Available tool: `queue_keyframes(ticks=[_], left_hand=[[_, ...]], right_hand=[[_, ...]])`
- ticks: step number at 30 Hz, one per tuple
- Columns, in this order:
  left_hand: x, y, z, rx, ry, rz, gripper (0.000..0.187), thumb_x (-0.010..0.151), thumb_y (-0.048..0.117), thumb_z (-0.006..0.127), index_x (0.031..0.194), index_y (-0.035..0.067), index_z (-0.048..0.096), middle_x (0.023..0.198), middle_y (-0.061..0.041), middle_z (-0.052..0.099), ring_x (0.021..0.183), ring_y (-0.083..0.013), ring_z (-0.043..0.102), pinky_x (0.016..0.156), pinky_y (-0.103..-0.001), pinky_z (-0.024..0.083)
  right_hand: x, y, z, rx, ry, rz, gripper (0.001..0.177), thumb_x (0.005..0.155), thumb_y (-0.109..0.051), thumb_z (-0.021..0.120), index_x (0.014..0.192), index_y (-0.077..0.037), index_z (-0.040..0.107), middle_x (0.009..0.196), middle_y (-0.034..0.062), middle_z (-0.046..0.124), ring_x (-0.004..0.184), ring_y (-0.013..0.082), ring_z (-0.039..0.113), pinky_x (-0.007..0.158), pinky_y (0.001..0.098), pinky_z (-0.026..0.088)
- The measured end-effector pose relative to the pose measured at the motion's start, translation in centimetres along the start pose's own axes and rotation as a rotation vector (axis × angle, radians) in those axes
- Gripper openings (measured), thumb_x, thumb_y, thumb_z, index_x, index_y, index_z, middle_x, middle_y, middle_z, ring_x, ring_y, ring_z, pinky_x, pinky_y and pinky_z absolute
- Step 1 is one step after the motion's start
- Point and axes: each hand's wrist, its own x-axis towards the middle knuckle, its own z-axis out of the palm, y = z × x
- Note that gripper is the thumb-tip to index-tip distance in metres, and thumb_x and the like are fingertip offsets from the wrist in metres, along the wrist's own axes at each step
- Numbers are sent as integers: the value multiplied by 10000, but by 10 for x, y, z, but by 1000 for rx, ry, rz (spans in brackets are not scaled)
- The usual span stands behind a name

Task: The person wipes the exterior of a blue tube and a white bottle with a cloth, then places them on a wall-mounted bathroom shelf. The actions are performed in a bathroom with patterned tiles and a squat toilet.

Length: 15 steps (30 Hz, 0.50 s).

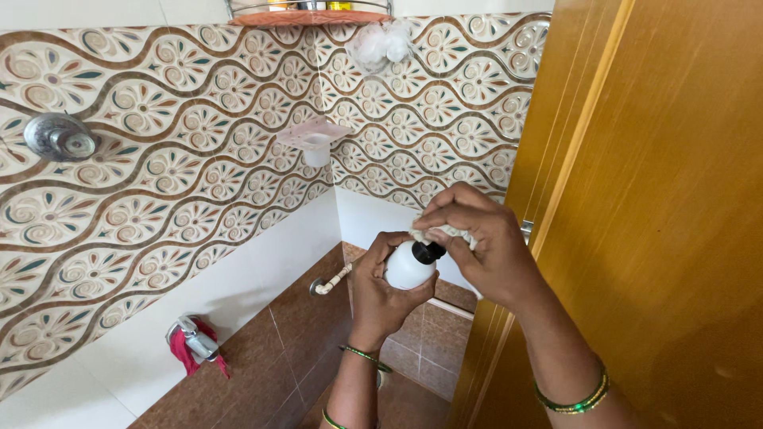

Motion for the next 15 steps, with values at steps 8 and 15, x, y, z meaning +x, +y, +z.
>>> queue_keyframes(ticks=[8, 15], left_hand=[[4, 6, -10, 9, 52, 26, 501, 701, 55, 889, 1148, 32, 662, 1005, -45, 754, 913, -107, 711, 821, -262, 587], [5, 8, -5, 22, 30, 70, 509, 709, 47, 894, 1158, 18, 656, 1019, -60, 745, 932, -109, 691, 847, -266, 576]], right_hand=[[-13, -10, -4, 56, -30, 62, 337, 812, 145, 678, 1063, -57, 775, 1044, 64, 683, 1035, 182, 695, 918, 308, 558], [-9, -7, -3, 77, 7, 53, 410, 790, 180, 591, 1099, -41, 746, 1088, 69, 668, 1060, 171, 691, 948, 296, 570]])
